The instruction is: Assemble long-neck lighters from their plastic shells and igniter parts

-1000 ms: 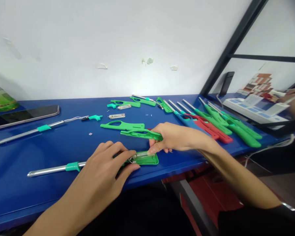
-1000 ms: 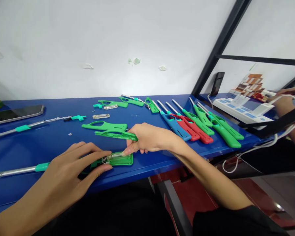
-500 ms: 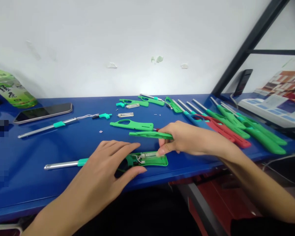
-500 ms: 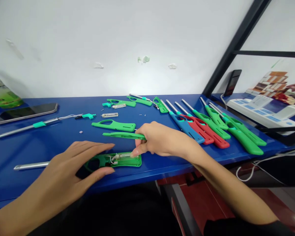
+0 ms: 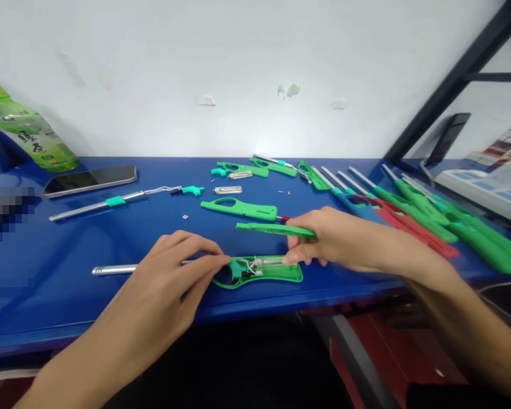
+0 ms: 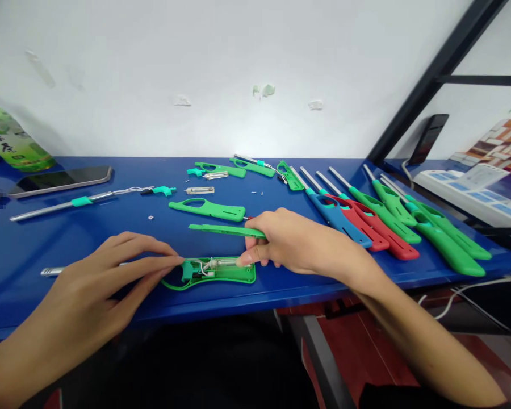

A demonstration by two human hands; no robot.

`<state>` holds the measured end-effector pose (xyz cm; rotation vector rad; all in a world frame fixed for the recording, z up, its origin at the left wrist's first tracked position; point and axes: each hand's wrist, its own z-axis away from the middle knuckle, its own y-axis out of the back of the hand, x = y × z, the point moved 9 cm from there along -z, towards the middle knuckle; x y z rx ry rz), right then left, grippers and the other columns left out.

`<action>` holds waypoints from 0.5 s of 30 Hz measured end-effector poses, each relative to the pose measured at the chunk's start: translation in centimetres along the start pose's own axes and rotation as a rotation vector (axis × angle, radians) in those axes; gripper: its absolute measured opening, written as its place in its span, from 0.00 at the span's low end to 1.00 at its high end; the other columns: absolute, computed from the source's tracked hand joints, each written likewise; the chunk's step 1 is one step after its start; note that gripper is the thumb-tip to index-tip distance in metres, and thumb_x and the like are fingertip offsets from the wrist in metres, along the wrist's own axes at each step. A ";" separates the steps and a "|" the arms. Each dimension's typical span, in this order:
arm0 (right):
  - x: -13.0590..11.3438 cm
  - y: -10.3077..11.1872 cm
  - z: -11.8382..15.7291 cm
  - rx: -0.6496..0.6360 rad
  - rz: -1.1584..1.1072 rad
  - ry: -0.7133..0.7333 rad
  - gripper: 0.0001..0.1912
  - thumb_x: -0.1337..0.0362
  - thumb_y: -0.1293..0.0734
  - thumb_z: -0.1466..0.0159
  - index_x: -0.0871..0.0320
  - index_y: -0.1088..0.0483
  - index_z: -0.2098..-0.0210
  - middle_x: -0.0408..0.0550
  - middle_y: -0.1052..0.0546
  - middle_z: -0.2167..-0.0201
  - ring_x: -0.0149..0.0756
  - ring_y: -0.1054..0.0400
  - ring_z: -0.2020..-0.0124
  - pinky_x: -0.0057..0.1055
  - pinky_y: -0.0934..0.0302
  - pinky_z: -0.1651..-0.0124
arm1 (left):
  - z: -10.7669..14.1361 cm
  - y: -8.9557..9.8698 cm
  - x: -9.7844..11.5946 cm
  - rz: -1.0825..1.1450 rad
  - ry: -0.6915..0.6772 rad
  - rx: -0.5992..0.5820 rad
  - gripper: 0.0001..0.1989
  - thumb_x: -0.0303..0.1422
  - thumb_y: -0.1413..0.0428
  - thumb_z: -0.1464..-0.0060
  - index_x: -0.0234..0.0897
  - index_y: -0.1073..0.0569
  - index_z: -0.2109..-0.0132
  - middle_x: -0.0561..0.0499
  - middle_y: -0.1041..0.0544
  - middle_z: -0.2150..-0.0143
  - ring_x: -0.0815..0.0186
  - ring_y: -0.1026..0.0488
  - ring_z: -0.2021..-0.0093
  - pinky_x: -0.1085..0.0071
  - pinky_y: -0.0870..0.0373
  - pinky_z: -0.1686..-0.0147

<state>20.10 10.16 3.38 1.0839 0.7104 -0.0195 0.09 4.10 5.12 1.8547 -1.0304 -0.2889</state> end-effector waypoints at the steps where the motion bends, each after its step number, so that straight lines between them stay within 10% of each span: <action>1: 0.0 0.0 0.0 -0.001 0.005 0.002 0.17 0.48 0.30 0.31 0.55 0.23 0.66 0.42 0.19 0.73 0.34 0.25 0.73 0.29 0.38 0.68 | 0.0 0.0 -0.1 0.008 0.005 -0.006 0.13 0.23 0.48 0.28 0.43 0.22 0.48 0.51 0.22 0.49 0.62 0.28 0.51 0.63 0.33 0.49; 15: 0.0 -0.2 0.2 -0.019 -0.028 -0.012 0.18 0.47 0.31 0.31 0.55 0.25 0.67 0.42 0.22 0.74 0.35 0.26 0.73 0.29 0.37 0.69 | -1.0 0.7 -0.8 -0.126 -0.014 -0.041 0.10 0.33 0.49 0.25 0.42 0.23 0.53 0.52 0.21 0.55 0.58 0.28 0.56 0.62 0.34 0.58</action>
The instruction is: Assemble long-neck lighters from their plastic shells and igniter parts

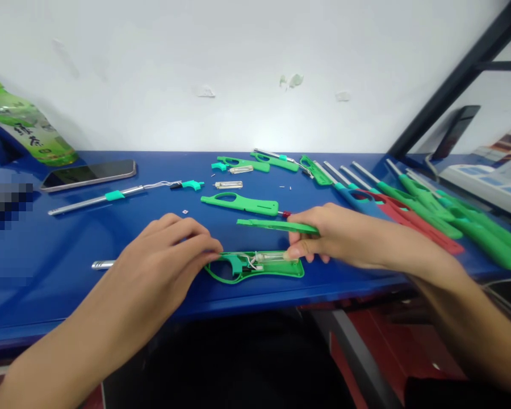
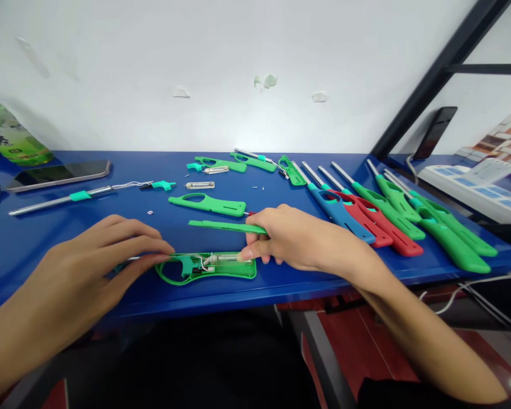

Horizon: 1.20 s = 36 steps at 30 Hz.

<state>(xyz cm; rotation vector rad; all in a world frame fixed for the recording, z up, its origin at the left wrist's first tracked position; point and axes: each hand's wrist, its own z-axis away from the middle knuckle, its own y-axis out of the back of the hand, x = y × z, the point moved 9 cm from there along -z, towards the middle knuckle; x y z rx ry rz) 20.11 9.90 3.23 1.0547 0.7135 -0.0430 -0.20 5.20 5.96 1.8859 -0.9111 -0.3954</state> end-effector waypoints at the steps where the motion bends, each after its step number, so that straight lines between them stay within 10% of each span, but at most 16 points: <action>1: 0.0 0.0 0.0 -0.001 -0.008 0.005 0.18 0.47 0.31 0.31 0.55 0.25 0.67 0.42 0.22 0.74 0.34 0.26 0.74 0.29 0.37 0.69 | 0.0 -0.1 -0.2 0.004 0.001 -0.011 0.10 0.33 0.49 0.25 0.42 0.23 0.54 0.52 0.21 0.55 0.58 0.28 0.55 0.62 0.34 0.58; 23: 0.7 -0.7 0.2 -0.018 -0.163 -0.007 0.17 0.48 0.29 0.32 0.55 0.28 0.65 0.41 0.22 0.77 0.35 0.24 0.75 0.30 0.32 0.69 | -0.4 -1.2 1.3 -0.155 -0.075 -0.183 0.14 0.29 0.57 0.24 0.38 0.27 0.56 0.45 0.26 0.56 0.53 0.31 0.54 0.54 0.33 0.53; 36: 0.8 -1.3 0.0 -0.074 -0.251 -0.029 0.18 0.48 0.29 0.31 0.57 0.28 0.65 0.42 0.21 0.77 0.36 0.22 0.75 0.30 0.27 0.72 | -1.4 -2.1 4.4 -0.615 -0.281 -0.182 0.16 0.13 0.49 0.51 0.37 0.25 0.63 0.45 0.29 0.65 0.51 0.31 0.63 0.56 0.33 0.66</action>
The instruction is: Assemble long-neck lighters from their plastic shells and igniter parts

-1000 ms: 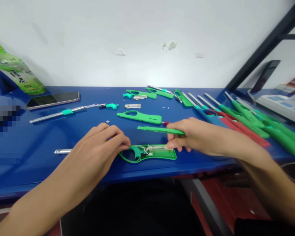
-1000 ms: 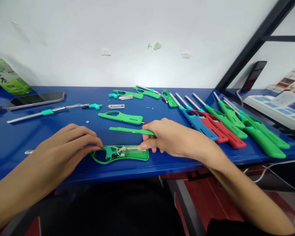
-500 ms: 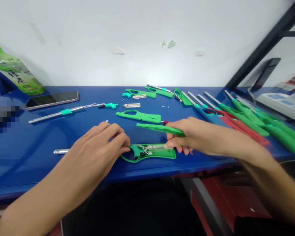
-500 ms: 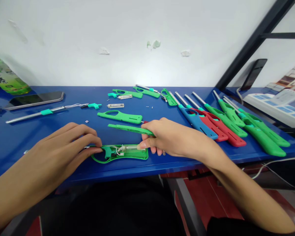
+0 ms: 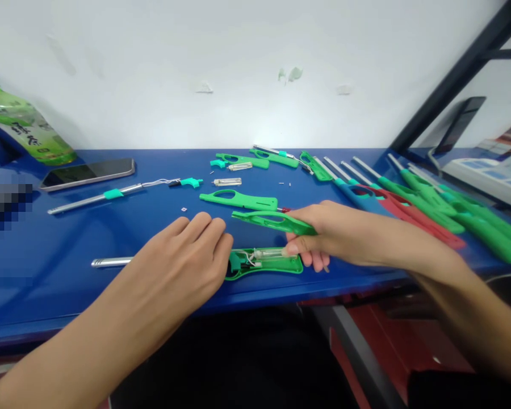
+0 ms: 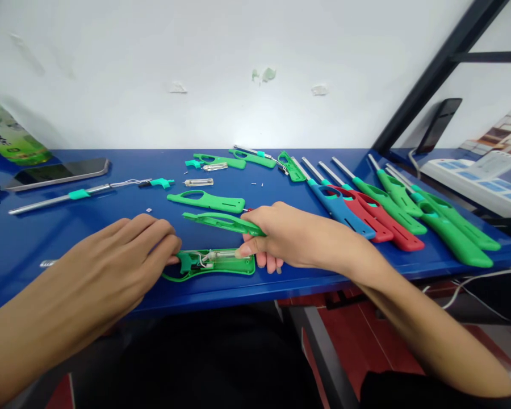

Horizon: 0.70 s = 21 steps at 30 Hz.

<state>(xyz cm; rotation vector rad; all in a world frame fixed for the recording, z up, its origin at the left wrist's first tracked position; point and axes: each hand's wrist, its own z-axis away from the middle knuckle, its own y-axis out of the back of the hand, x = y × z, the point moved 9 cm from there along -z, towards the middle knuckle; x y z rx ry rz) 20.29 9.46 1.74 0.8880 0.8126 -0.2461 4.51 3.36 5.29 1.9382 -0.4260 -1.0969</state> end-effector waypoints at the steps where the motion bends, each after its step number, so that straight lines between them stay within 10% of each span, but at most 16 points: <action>1: -0.2 0.0 0.0 -0.004 -0.003 -0.005 0.18 0.48 0.30 0.31 0.57 0.29 0.65 0.42 0.21 0.77 0.36 0.22 0.75 0.30 0.27 0.72 | -0.1 -0.1 0.2 -0.021 -0.015 -0.020 0.16 0.13 0.48 0.51 0.36 0.25 0.62 0.44 0.29 0.64 0.51 0.31 0.62 0.56 0.32 0.66; 21: -0.2 -0.6 -0.8 -0.110 -0.172 -0.037 0.18 0.50 0.25 0.35 0.56 0.32 0.65 0.40 0.23 0.78 0.35 0.24 0.75 0.30 0.27 0.72 | -0.5 -0.1 0.8 -0.051 -0.226 0.089 0.17 0.16 0.54 0.38 0.39 0.28 0.65 0.50 0.33 0.70 0.57 0.35 0.70 0.60 0.41 0.70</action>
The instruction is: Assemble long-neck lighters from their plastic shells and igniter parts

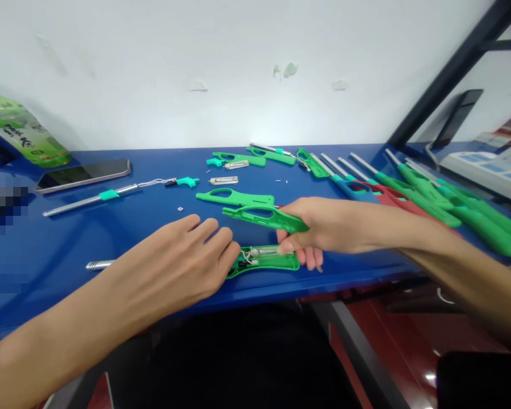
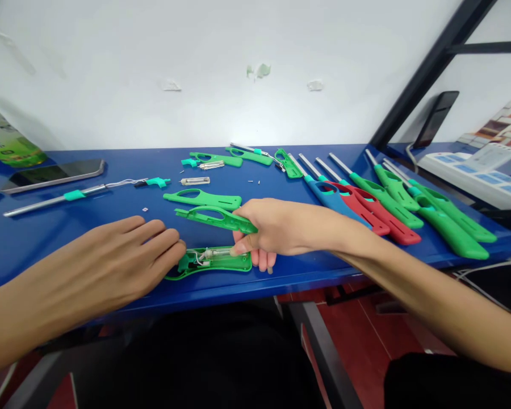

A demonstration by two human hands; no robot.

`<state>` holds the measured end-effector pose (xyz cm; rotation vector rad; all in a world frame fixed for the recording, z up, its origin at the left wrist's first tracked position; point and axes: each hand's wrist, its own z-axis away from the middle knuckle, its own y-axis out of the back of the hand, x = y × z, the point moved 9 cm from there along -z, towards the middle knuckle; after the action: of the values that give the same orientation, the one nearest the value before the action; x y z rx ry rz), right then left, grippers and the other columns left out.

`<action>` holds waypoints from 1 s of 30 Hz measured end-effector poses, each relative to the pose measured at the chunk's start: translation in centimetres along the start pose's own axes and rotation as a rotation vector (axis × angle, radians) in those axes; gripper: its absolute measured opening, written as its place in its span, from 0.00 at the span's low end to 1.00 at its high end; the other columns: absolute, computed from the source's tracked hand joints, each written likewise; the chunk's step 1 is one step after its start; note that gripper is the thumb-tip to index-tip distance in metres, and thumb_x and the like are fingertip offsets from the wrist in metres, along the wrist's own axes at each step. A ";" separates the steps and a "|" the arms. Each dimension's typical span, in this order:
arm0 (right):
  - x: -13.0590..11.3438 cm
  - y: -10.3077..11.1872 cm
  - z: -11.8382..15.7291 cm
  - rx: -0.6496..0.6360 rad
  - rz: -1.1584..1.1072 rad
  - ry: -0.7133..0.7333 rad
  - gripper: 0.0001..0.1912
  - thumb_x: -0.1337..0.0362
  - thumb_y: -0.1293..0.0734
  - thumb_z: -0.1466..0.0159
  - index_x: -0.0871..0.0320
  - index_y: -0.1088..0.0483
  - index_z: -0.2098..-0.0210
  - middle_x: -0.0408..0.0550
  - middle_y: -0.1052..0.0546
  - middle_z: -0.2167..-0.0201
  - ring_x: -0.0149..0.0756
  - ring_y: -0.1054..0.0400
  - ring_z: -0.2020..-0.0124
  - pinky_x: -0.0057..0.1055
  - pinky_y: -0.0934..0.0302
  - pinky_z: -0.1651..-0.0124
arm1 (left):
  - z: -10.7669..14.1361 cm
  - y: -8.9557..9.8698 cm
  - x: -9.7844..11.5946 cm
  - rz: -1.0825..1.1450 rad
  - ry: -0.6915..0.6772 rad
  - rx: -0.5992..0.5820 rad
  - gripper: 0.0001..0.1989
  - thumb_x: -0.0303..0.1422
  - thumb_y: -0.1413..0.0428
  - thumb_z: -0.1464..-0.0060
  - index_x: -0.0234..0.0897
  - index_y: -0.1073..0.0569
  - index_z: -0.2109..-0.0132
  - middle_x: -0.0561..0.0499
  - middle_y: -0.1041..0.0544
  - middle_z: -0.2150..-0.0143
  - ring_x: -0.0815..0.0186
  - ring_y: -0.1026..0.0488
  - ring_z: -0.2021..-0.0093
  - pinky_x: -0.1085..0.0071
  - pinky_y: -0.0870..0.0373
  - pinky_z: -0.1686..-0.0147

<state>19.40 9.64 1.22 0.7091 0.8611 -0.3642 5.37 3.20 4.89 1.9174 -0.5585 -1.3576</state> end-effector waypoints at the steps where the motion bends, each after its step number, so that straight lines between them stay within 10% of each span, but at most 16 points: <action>1: 0.0 0.0 -0.1 -0.006 0.001 -0.005 0.18 0.50 0.25 0.35 0.56 0.32 0.65 0.40 0.23 0.78 0.35 0.24 0.75 0.31 0.27 0.72 | -0.1 0.0 0.0 -0.008 -0.008 -0.004 0.17 0.16 0.54 0.38 0.40 0.29 0.66 0.50 0.34 0.71 0.57 0.35 0.70 0.60 0.41 0.70; 17: 0.1 0.0 -0.2 -0.015 0.018 -0.004 0.20 0.49 0.23 0.37 0.56 0.32 0.65 0.39 0.23 0.77 0.34 0.25 0.75 0.30 0.28 0.72 | 0.0 0.0 0.9 -0.072 0.020 -0.142 0.14 0.15 0.49 0.43 0.39 0.27 0.64 0.49 0.33 0.70 0.56 0.33 0.71 0.61 0.40 0.73; 30: 0.1 -0.1 0.6 0.055 -0.018 0.006 0.20 0.47 0.25 0.36 0.57 0.31 0.64 0.42 0.23 0.75 0.36 0.23 0.73 0.31 0.27 0.70 | 2.6 1.4 -0.1 0.342 0.316 0.040 0.17 0.16 0.56 0.35 0.35 0.24 0.58 0.45 0.26 0.64 0.55 0.29 0.63 0.59 0.33 0.67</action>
<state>19.73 9.18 1.35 0.7547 0.8665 -0.4030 2.99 1.63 5.52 1.9122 -0.7178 -0.8159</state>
